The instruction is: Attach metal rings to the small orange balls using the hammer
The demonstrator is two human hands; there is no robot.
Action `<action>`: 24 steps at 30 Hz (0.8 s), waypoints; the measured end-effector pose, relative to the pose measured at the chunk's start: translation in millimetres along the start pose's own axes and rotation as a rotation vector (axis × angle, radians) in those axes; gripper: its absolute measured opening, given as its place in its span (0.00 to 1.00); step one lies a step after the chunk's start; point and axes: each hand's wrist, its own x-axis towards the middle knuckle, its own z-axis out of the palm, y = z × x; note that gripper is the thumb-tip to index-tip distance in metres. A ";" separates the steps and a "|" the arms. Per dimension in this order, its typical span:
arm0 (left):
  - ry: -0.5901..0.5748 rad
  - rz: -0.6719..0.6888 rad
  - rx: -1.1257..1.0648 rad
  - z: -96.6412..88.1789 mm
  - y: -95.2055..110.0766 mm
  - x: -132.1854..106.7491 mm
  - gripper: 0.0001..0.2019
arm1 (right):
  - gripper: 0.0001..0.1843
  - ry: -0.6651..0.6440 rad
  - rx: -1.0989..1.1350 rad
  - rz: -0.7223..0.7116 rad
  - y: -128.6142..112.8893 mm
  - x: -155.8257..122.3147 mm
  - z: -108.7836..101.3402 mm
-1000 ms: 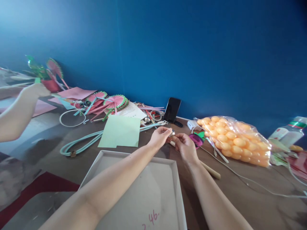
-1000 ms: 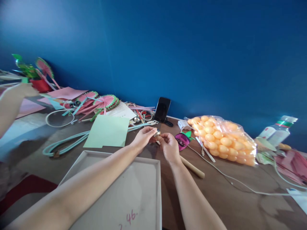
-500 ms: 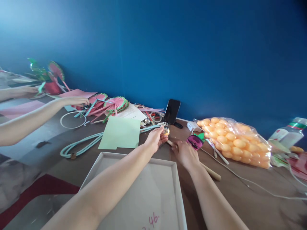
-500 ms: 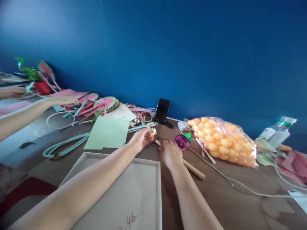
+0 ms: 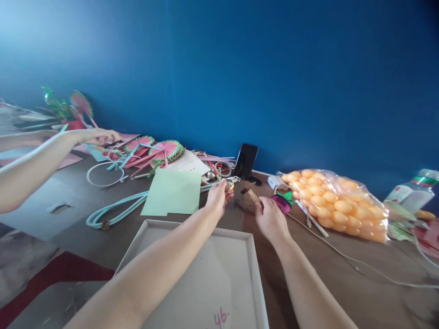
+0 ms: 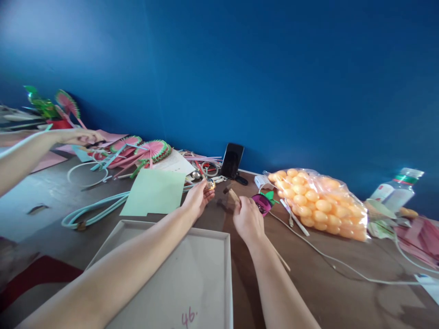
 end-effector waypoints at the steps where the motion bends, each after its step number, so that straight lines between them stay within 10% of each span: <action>1: -0.007 -0.010 0.000 -0.2 -0.6 0.7 0.10 | 0.13 0.082 0.013 -0.016 -0.4 -0.5 -1.2; 7: -0.070 -0.113 -0.024 -0.2 -3.1 -0.5 0.10 | 0.11 0.410 0.124 -0.287 -5.5 -4.7 -2.4; 24: -0.110 -0.148 -0.052 3.0 2.3 -12.1 0.10 | 0.10 0.470 0.108 -0.351 -9.9 -7.2 -0.5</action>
